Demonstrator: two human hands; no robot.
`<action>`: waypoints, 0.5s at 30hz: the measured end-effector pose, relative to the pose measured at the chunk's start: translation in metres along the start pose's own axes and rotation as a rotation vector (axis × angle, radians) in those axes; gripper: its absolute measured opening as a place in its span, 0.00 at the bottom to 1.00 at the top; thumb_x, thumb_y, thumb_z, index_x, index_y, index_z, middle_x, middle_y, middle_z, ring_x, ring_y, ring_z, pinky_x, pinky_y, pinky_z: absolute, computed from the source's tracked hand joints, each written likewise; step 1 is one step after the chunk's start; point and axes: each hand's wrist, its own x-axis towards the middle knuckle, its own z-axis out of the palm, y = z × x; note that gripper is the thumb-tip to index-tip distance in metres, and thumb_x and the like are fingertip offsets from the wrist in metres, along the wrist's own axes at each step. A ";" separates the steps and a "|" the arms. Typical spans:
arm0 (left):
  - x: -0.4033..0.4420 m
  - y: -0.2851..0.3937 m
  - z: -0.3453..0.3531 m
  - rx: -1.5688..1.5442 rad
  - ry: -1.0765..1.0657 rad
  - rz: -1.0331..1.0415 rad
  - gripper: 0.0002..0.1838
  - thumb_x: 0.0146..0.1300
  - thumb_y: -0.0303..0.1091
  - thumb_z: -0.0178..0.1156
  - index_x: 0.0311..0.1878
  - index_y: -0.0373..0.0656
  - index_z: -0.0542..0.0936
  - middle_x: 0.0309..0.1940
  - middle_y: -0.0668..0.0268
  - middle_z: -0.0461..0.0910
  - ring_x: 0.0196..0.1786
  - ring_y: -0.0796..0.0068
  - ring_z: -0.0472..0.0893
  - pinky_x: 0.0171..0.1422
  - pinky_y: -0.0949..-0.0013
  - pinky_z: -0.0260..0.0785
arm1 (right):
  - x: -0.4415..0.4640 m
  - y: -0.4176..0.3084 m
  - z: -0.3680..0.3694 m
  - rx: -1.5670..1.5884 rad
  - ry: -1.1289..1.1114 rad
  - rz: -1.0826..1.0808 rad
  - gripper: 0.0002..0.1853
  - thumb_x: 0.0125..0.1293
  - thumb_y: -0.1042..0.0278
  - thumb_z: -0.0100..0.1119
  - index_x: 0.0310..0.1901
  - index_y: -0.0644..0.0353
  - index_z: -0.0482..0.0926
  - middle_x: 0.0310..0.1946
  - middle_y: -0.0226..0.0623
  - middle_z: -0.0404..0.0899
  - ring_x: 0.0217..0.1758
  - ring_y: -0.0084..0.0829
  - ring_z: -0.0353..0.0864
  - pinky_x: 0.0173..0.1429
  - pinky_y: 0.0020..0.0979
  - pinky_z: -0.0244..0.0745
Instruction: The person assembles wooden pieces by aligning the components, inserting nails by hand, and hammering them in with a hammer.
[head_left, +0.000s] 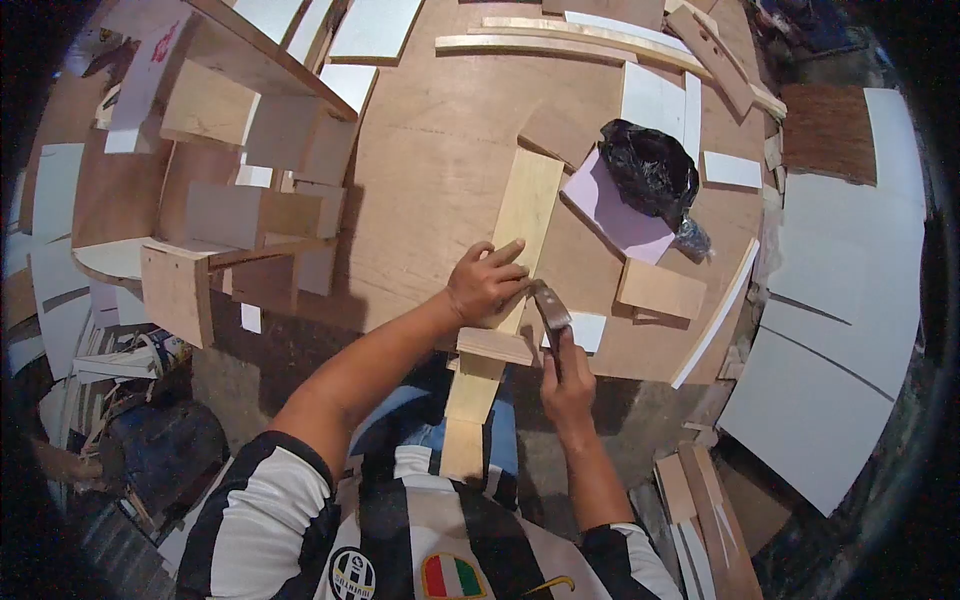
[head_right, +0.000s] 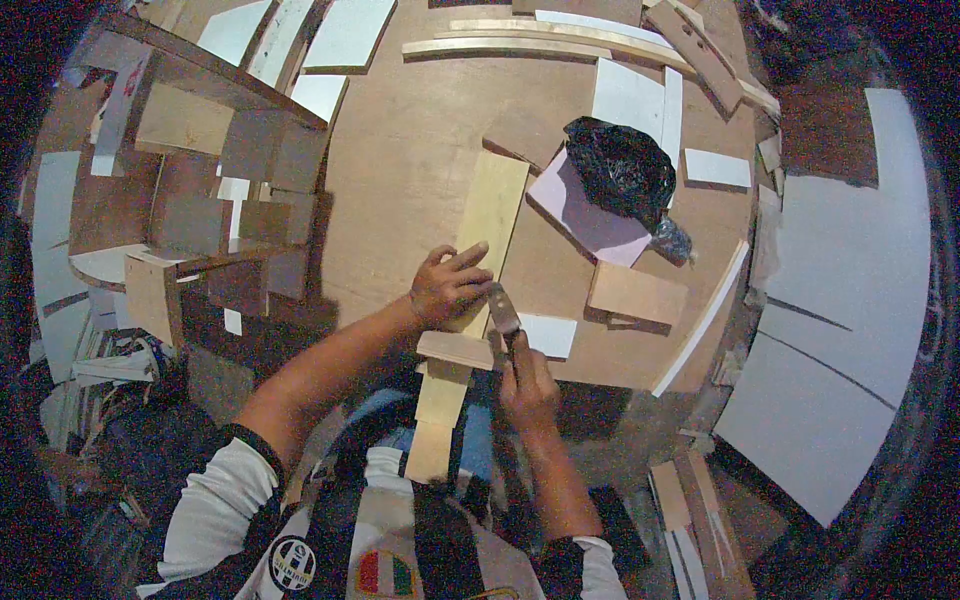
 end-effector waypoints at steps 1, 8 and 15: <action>0.000 -0.001 -0.002 0.013 -0.028 0.004 0.08 0.52 0.36 0.68 0.37 0.54 0.86 0.43 0.74 0.85 0.66 0.63 0.78 0.60 0.53 0.62 | 0.001 0.000 0.000 0.000 -0.002 0.005 0.32 0.67 0.75 0.59 0.73 0.55 0.66 0.39 0.48 0.80 0.37 0.44 0.83 0.42 0.40 0.78; 0.007 -0.027 -0.014 -0.214 -0.131 -0.127 0.17 0.58 0.38 0.66 0.52 0.52 0.84 0.55 0.70 0.83 0.65 0.66 0.79 0.57 0.56 0.70 | 0.003 0.005 -0.007 0.066 0.007 0.125 0.31 0.69 0.76 0.57 0.73 0.60 0.64 0.42 0.55 0.81 0.42 0.49 0.83 0.49 0.43 0.77; 0.032 -0.024 -0.002 0.003 -0.115 -0.194 0.18 0.71 0.36 0.53 0.61 0.45 0.80 0.68 0.67 0.74 0.76 0.63 0.64 0.78 0.53 0.56 | -0.004 0.011 0.003 0.071 -0.021 0.055 0.33 0.69 0.72 0.59 0.75 0.54 0.62 0.38 0.51 0.80 0.38 0.48 0.82 0.42 0.45 0.78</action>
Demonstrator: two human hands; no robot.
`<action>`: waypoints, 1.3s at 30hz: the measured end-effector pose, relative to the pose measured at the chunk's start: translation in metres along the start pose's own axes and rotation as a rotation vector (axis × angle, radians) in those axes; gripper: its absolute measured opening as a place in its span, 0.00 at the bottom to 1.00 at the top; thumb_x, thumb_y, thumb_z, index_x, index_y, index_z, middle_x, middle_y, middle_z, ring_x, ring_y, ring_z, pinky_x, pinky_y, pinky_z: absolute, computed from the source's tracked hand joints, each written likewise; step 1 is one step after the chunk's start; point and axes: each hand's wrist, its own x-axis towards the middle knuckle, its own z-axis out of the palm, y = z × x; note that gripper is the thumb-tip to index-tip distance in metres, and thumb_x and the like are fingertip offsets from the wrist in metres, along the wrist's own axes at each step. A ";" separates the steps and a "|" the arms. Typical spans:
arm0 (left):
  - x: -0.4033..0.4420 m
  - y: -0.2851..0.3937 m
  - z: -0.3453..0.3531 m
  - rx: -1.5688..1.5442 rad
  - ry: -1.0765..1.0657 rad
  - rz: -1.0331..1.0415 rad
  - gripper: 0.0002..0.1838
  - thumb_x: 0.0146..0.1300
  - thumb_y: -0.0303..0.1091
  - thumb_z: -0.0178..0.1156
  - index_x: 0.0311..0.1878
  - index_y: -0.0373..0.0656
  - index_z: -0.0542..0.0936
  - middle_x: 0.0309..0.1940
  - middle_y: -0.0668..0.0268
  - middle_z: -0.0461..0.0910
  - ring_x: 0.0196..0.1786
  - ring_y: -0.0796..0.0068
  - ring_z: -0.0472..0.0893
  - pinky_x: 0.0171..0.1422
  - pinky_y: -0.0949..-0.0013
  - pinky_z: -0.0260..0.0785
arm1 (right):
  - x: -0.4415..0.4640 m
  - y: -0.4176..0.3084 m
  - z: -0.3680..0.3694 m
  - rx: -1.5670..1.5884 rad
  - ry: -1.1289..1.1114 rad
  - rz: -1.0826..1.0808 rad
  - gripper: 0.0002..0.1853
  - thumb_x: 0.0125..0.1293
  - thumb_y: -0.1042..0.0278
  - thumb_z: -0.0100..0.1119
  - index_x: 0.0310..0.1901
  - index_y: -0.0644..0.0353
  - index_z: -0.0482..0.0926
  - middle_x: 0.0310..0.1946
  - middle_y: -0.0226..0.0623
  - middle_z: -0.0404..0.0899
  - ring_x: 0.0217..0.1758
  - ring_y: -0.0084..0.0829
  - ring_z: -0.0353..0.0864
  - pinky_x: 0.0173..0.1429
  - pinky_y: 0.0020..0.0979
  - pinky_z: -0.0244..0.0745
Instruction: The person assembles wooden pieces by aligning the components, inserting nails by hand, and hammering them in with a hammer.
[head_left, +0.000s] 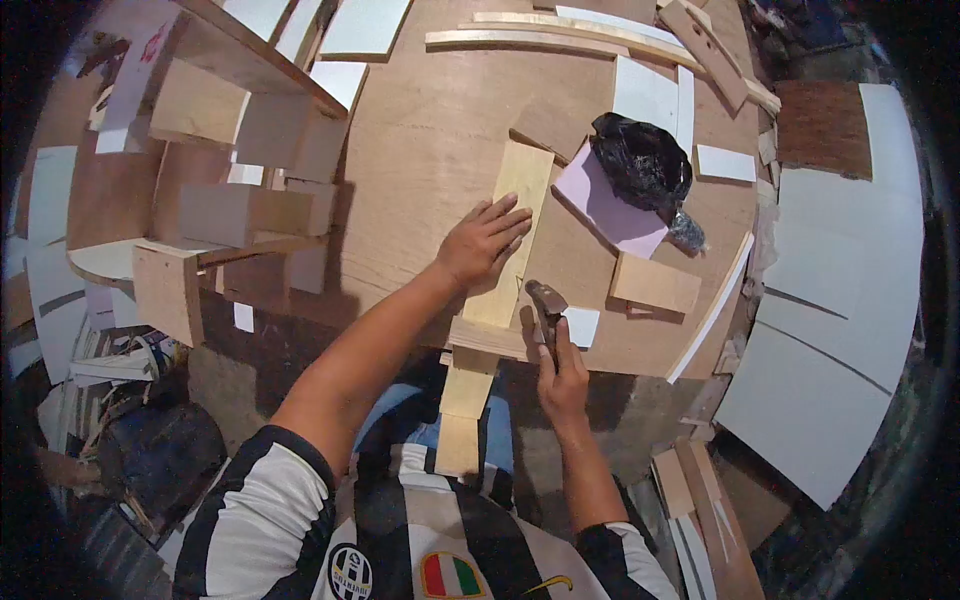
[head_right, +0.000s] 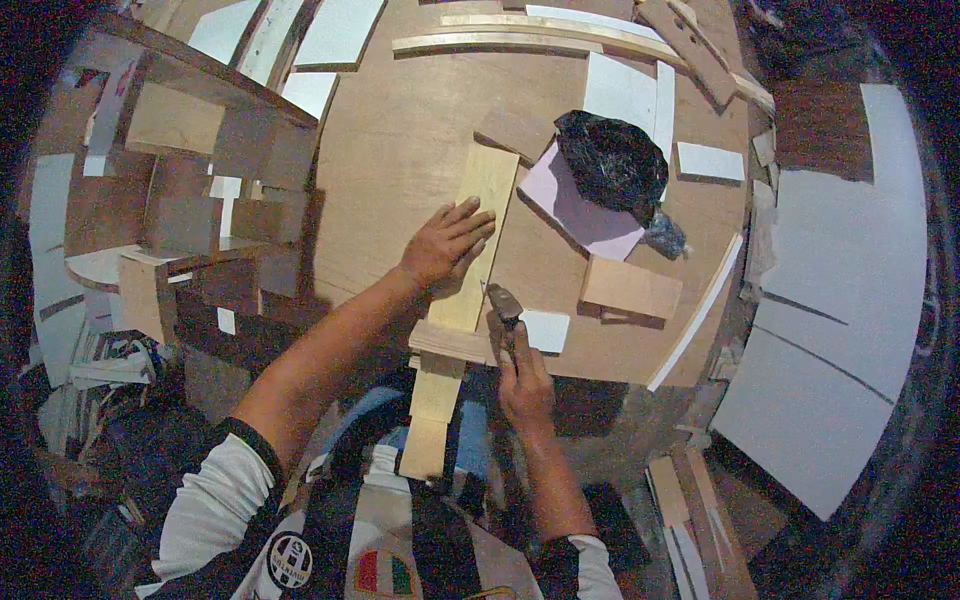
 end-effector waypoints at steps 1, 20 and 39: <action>-0.001 0.000 0.001 -0.026 0.004 -0.014 0.18 0.71 0.36 0.53 0.61 0.45 0.80 0.68 0.67 0.74 0.76 0.63 0.64 0.78 0.52 0.56 | 0.000 -0.002 0.001 0.030 0.018 -0.016 0.33 0.69 0.73 0.60 0.75 0.55 0.63 0.39 0.51 0.81 0.37 0.48 0.82 0.41 0.45 0.78; -0.001 0.001 0.003 -0.104 0.007 -0.031 0.17 0.69 0.32 0.55 0.59 0.46 0.80 0.67 0.65 0.74 0.76 0.58 0.64 0.78 0.48 0.56 | 0.004 0.017 0.025 0.045 0.126 -0.107 0.26 0.67 0.74 0.60 0.67 0.61 0.71 0.34 0.48 0.80 0.31 0.46 0.81 0.34 0.42 0.78; 0.002 0.002 0.000 -0.099 -0.004 -0.034 0.18 0.68 0.30 0.56 0.60 0.44 0.80 0.67 0.64 0.74 0.76 0.57 0.65 0.78 0.48 0.56 | 0.000 0.012 0.024 0.081 0.136 -0.091 0.28 0.68 0.77 0.58 0.69 0.69 0.66 0.42 0.55 0.80 0.39 0.53 0.82 0.44 0.42 0.78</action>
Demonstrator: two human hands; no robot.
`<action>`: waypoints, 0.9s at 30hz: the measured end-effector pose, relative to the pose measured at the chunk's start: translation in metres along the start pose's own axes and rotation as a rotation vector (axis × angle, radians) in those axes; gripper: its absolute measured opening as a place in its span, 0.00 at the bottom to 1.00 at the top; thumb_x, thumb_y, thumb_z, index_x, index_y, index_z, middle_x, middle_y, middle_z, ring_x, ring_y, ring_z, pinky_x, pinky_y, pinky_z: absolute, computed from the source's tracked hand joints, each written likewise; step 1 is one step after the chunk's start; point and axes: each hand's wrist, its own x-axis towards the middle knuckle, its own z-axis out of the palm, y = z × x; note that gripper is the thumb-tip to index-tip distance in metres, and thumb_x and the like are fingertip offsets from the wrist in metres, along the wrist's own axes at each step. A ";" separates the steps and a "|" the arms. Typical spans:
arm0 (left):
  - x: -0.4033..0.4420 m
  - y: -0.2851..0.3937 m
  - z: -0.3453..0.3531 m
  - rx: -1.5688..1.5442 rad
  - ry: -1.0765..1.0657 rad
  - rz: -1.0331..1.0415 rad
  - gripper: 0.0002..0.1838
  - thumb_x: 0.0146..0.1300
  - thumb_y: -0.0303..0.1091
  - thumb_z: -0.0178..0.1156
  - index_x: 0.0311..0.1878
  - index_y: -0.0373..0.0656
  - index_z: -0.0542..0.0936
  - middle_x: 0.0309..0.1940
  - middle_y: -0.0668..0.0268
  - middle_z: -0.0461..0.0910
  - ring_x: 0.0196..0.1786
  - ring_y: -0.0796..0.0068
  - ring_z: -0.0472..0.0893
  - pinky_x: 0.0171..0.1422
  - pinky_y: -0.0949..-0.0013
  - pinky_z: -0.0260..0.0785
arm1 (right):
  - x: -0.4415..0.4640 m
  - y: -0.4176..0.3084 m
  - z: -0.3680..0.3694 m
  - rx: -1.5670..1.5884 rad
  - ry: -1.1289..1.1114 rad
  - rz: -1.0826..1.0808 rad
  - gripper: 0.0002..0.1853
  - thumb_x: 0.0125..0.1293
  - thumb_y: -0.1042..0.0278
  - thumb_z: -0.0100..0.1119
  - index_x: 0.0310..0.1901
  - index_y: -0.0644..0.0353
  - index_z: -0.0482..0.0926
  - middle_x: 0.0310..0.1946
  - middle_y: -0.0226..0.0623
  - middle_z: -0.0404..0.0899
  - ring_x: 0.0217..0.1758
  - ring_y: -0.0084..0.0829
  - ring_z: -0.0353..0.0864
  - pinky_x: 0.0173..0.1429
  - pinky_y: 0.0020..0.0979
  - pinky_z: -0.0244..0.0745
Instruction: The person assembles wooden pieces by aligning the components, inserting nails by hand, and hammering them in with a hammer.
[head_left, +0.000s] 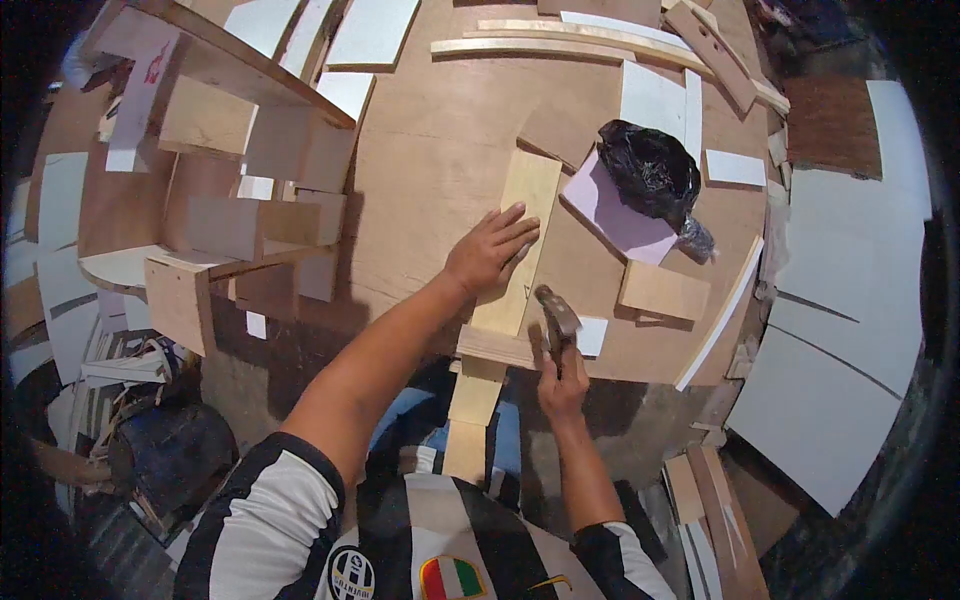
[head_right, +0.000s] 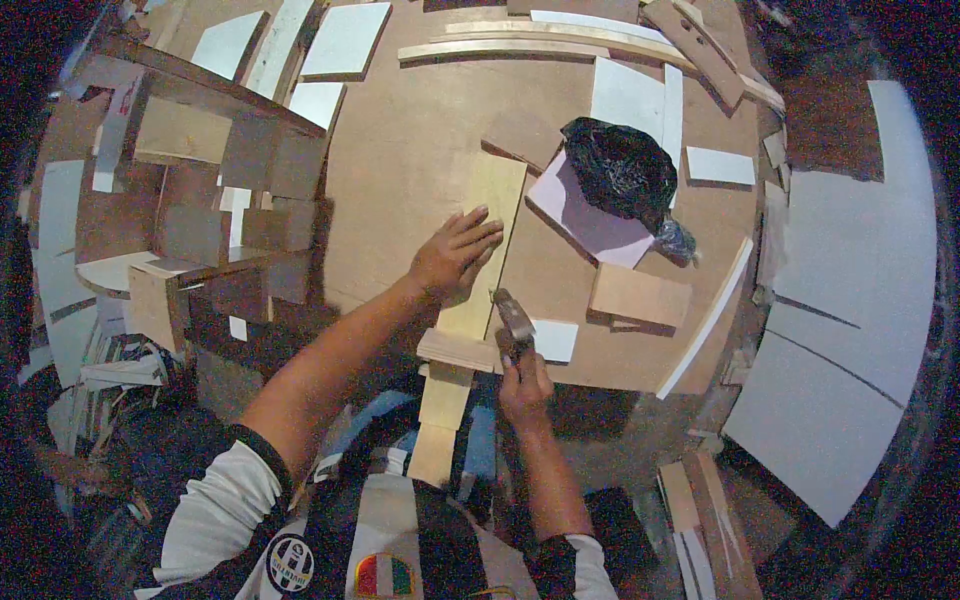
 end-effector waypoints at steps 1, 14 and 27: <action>0.000 0.000 0.000 -0.007 0.003 -0.001 0.18 0.68 0.30 0.56 0.60 0.44 0.79 0.67 0.64 0.74 0.75 0.57 0.65 0.78 0.48 0.56 | 0.004 0.000 0.003 0.003 0.001 -0.005 0.28 0.68 0.77 0.58 0.69 0.69 0.66 0.42 0.55 0.80 0.39 0.53 0.82 0.44 0.42 0.78; -0.001 -0.004 0.003 0.001 -0.017 -0.002 0.18 0.68 0.30 0.57 0.61 0.45 0.79 0.68 0.65 0.74 0.76 0.58 0.64 0.78 0.48 0.56 | 0.015 -0.007 -0.013 -0.092 -0.089 0.176 0.35 0.68 0.72 0.59 0.76 0.44 0.61 0.38 0.47 0.79 0.35 0.49 0.81 0.40 0.46 0.79; 0.037 0.001 0.006 0.155 0.092 -0.129 0.25 0.68 0.37 0.57 0.67 0.41 0.73 0.72 0.55 0.67 0.77 0.48 0.59 0.77 0.44 0.54 | 0.086 0.017 -0.005 -0.689 -0.048 0.148 0.33 0.60 0.67 0.65 0.69 0.43 0.70 0.53 0.48 0.73 0.57 0.50 0.72 0.56 0.49 0.73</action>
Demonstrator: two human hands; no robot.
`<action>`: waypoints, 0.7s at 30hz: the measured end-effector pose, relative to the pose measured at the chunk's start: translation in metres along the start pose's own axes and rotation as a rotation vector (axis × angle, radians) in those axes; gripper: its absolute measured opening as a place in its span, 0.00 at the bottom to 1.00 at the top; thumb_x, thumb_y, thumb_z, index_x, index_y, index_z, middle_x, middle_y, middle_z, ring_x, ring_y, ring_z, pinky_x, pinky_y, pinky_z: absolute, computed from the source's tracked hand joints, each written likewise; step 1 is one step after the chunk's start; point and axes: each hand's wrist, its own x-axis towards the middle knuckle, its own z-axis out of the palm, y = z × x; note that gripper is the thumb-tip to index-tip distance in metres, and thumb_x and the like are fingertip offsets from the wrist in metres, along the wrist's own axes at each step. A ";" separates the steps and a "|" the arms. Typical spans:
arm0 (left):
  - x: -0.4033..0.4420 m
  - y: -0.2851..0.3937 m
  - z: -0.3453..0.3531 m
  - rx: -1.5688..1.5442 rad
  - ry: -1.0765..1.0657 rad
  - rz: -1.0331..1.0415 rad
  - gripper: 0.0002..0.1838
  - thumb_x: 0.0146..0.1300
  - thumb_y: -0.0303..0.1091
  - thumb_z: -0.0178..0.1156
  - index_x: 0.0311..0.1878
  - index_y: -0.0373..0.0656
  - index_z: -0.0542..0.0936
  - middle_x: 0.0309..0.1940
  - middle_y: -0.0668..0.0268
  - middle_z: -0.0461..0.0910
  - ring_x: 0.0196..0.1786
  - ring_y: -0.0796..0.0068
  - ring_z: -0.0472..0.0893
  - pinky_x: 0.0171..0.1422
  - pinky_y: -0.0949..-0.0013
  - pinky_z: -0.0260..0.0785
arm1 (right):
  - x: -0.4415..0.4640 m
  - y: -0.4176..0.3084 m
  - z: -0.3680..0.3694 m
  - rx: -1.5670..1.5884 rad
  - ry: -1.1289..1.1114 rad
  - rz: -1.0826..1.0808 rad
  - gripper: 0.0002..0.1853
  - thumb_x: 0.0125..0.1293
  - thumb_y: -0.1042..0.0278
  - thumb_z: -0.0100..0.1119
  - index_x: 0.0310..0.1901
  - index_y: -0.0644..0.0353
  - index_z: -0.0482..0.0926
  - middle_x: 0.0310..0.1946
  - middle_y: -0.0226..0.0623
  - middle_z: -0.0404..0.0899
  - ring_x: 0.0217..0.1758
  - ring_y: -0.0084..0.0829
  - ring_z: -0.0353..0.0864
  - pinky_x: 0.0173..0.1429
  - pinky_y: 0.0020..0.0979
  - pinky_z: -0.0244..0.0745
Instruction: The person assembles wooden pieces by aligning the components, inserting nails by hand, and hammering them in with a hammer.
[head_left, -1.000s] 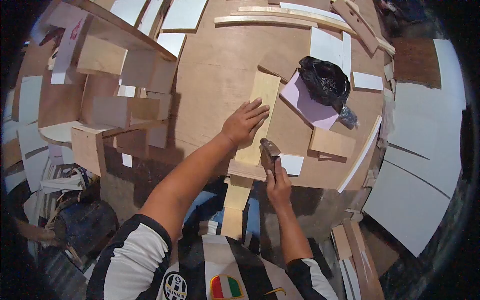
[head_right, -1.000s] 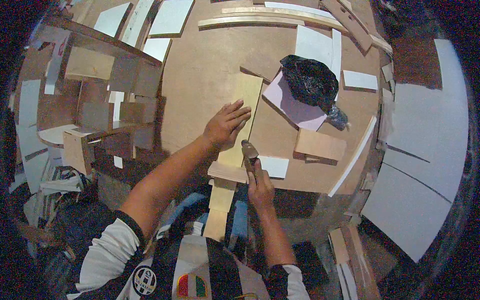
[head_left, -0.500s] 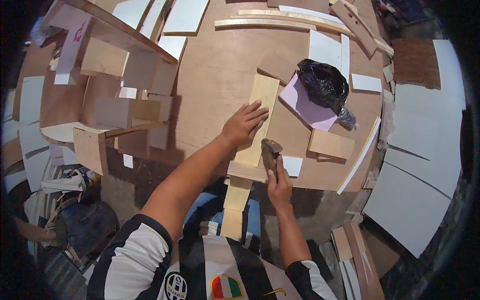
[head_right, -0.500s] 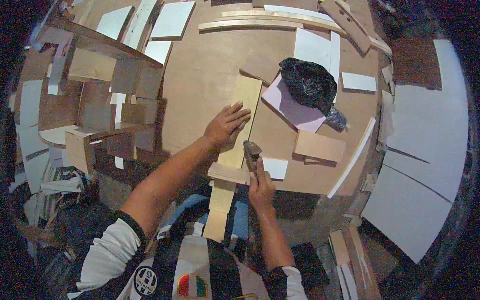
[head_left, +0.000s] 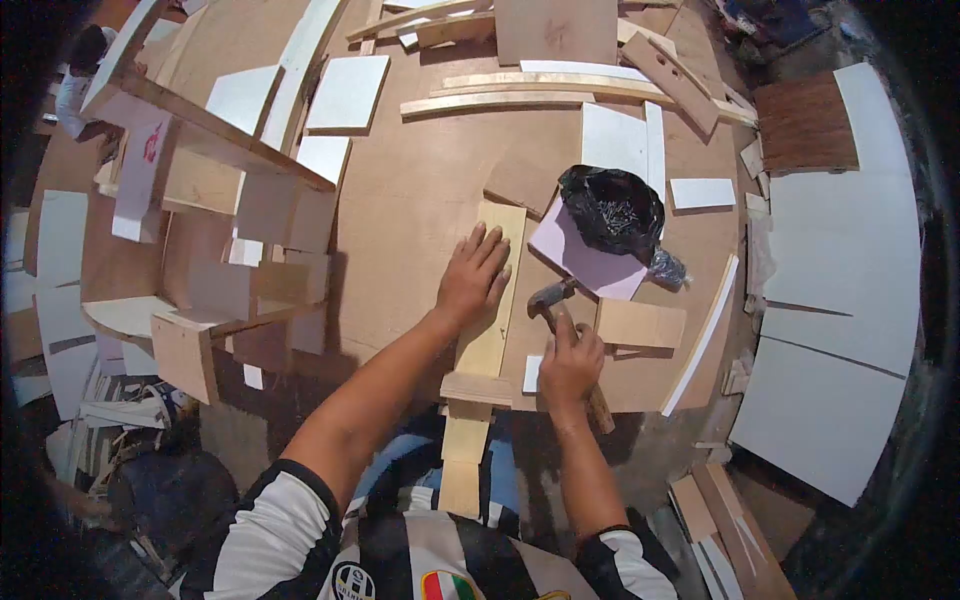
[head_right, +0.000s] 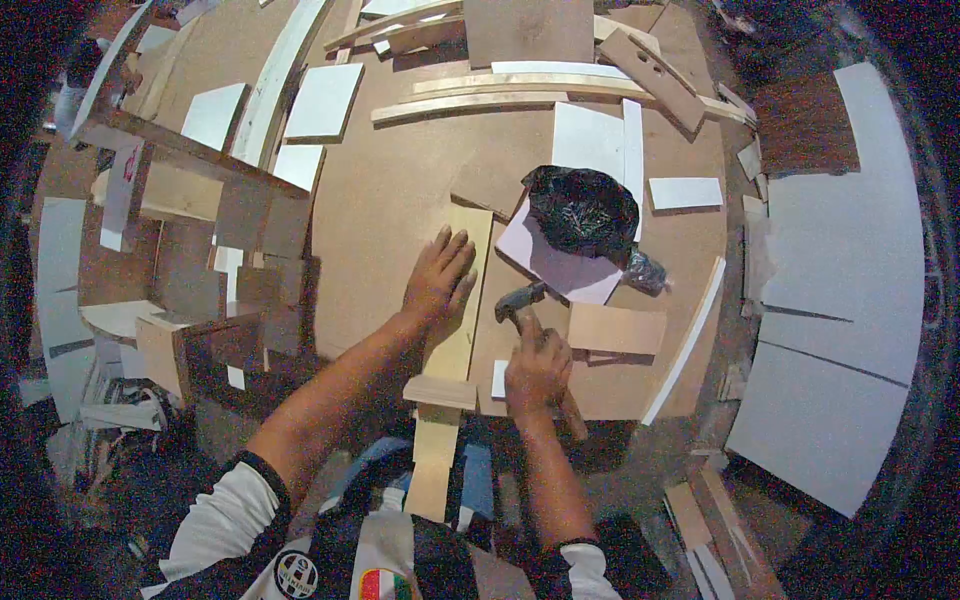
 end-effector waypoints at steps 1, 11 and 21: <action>0.007 0.001 -0.002 0.006 0.014 -0.016 0.25 0.68 0.38 0.57 0.67 0.41 0.72 0.72 0.54 0.66 0.77 0.48 0.59 0.76 0.44 0.54 | 0.012 -0.004 -0.003 0.066 0.052 -0.036 0.31 0.60 0.67 0.65 0.67 0.48 0.72 0.55 0.48 0.73 0.58 0.49 0.72 0.58 0.48 0.72; 0.064 -0.024 0.004 -0.048 0.052 -0.152 0.28 0.70 0.37 0.56 0.70 0.38 0.68 0.74 0.50 0.62 0.77 0.45 0.58 0.79 0.46 0.51 | 0.198 -0.045 0.000 0.526 -0.225 -0.018 0.37 0.60 0.64 0.65 0.71 0.54 0.64 0.69 0.54 0.63 0.72 0.58 0.64 0.68 0.50 0.69; 0.057 -0.023 0.009 0.034 0.032 -0.173 0.26 0.73 0.42 0.50 0.71 0.45 0.69 0.76 0.59 0.61 0.78 0.49 0.56 0.80 0.45 0.46 | 0.201 -0.037 0.020 0.380 0.231 -0.349 0.18 0.65 0.71 0.57 0.56 0.61 0.77 0.55 0.52 0.77 0.49 0.50 0.82 0.47 0.41 0.82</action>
